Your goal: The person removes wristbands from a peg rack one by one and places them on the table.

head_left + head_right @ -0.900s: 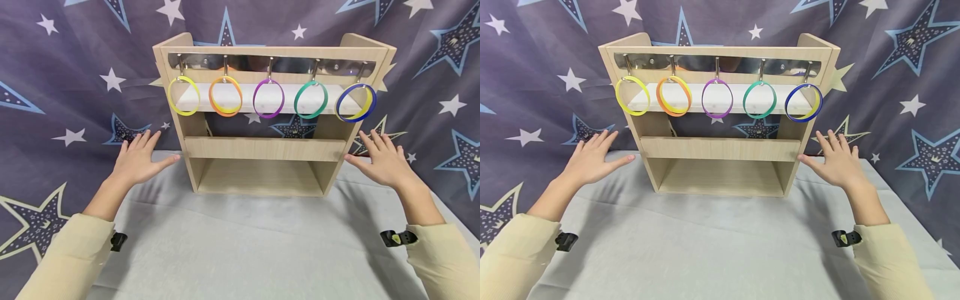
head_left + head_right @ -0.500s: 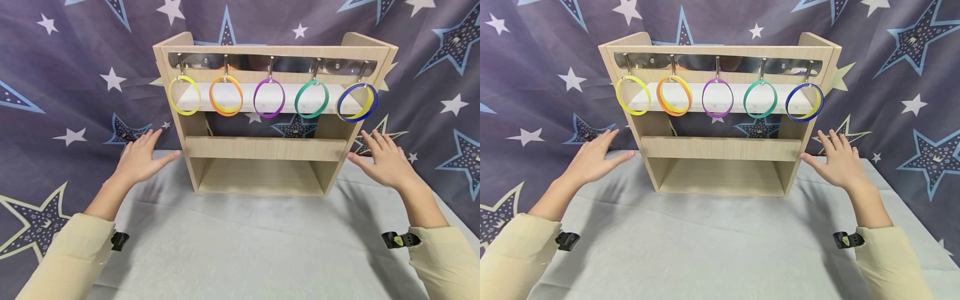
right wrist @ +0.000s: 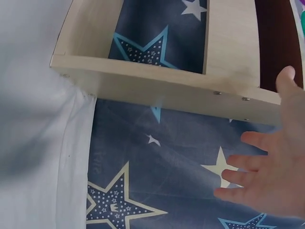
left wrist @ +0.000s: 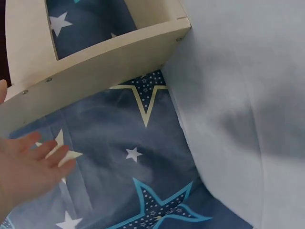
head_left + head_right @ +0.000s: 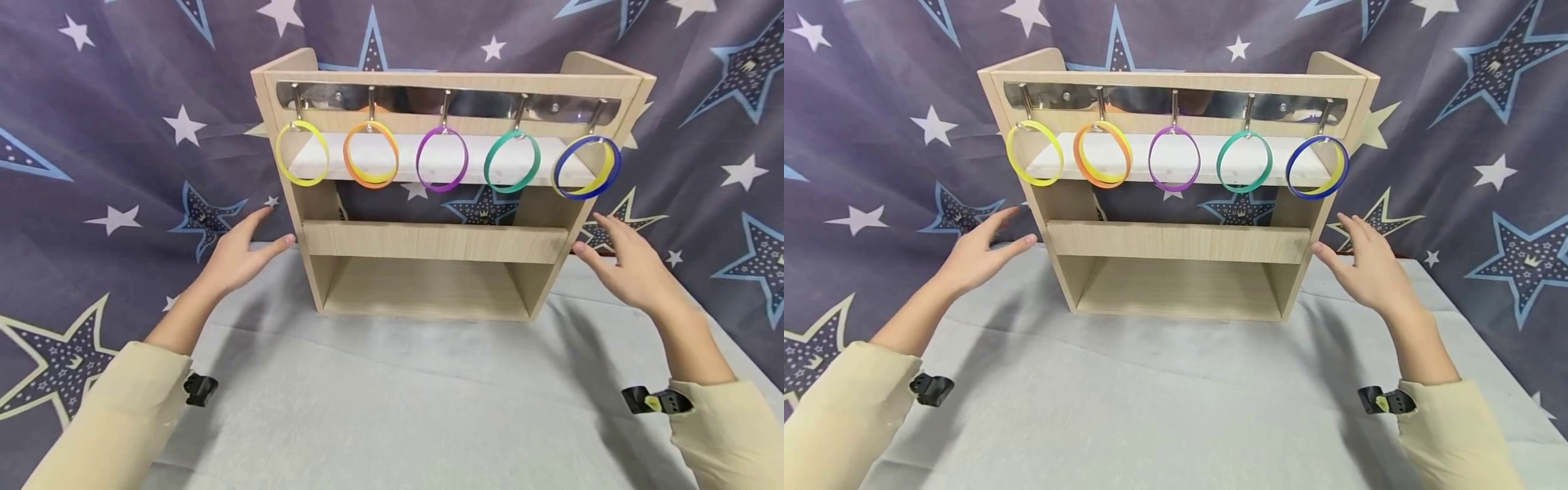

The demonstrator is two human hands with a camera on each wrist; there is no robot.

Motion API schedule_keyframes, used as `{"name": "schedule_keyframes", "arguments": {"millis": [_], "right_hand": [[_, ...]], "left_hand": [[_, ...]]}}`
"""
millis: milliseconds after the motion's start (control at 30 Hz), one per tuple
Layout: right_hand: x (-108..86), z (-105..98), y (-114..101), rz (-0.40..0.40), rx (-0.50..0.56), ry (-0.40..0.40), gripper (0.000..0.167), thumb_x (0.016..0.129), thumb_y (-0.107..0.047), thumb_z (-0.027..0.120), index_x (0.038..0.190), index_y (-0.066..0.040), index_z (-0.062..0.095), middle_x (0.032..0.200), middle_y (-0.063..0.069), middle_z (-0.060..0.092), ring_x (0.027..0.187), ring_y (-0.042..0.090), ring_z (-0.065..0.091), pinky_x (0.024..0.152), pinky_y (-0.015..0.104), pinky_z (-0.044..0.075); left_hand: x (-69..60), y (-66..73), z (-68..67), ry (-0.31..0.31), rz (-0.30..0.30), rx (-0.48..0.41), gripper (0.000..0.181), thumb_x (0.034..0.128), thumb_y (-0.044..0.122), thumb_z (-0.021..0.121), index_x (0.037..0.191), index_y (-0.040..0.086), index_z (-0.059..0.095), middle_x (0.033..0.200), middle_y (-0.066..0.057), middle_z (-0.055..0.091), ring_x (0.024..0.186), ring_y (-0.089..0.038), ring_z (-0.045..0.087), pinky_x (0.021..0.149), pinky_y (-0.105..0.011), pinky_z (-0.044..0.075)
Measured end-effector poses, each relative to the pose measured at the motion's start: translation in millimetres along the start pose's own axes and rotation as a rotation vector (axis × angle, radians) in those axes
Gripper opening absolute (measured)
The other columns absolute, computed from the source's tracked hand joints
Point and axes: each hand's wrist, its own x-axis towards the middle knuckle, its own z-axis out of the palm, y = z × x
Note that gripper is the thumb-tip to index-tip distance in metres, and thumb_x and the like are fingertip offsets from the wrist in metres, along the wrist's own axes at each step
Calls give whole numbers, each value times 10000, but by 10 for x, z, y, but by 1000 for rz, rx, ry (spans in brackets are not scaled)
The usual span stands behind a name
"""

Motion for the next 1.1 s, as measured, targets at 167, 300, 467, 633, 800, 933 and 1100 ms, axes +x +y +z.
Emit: {"name": "schedule_keyframes", "arguments": {"millis": [167,300,467,633,800,933,1100], "right_hand": [[-68,-31,-83,33,9,64,771,964,-506,483,1513,-35,216,1495,340,291,1182,544,452,964,727,322],[-116,-43,-122,49,37,93,760,957,-495,506,1509,-46,240,1486,327,326,1182,555,460,935,718,362],[-177,-46,-175,60,78,142,725,955,-471,524,1495,-53,282,1451,327,388,1173,560,488,941,693,395],[-215,-57,-268,70,123,199,685,951,-466,534,1468,-60,345,1422,300,449,1200,526,502,951,648,414],[-249,-70,-358,69,163,268,606,937,-442,571,1412,-90,439,1368,241,538,1192,213,618,916,123,496],[-277,-57,-427,34,220,346,524,927,-384,609,1349,-90,510,1295,216,596,951,-243,490,754,-108,330],[-303,-59,-536,-18,269,433,432,913,-305,650,1277,-86,574,1135,-85,661,901,-264,470,787,-86,370]], "left_hand": [[43,13,-15,-17,-7,-156,799,923,570,515,1535,162,205,1586,-137,268,1423,-402,316,1130,-581,326],[80,26,-25,-12,18,-287,732,950,478,526,1525,128,237,1575,-141,293,1421,-365,339,1137,-554,335],[136,29,-39,-16,15,-392,698,967,441,508,1523,117,239,1582,-117,284,1442,-334,307,1168,-542,289],[177,34,-61,-26,6,-470,656,985,413,484,1519,113,250,1584,-121,279,1457,-308,281,1193,-512,261],[178,54,-64,-54,26,-520,654,986,419,477,1516,107,256,1582,-125,282,1446,-294,304,1190,-480,287],[185,83,-59,-66,37,-547,658,985,424,472,1514,99,256,1577,-134,290,1424,-276,340,1180,-456,317],[222,112,-51,-94,36,-603,660,996,386,459,1518,59,223,1575,-165,279,1423,-270,342,1180,-425,328]]}}
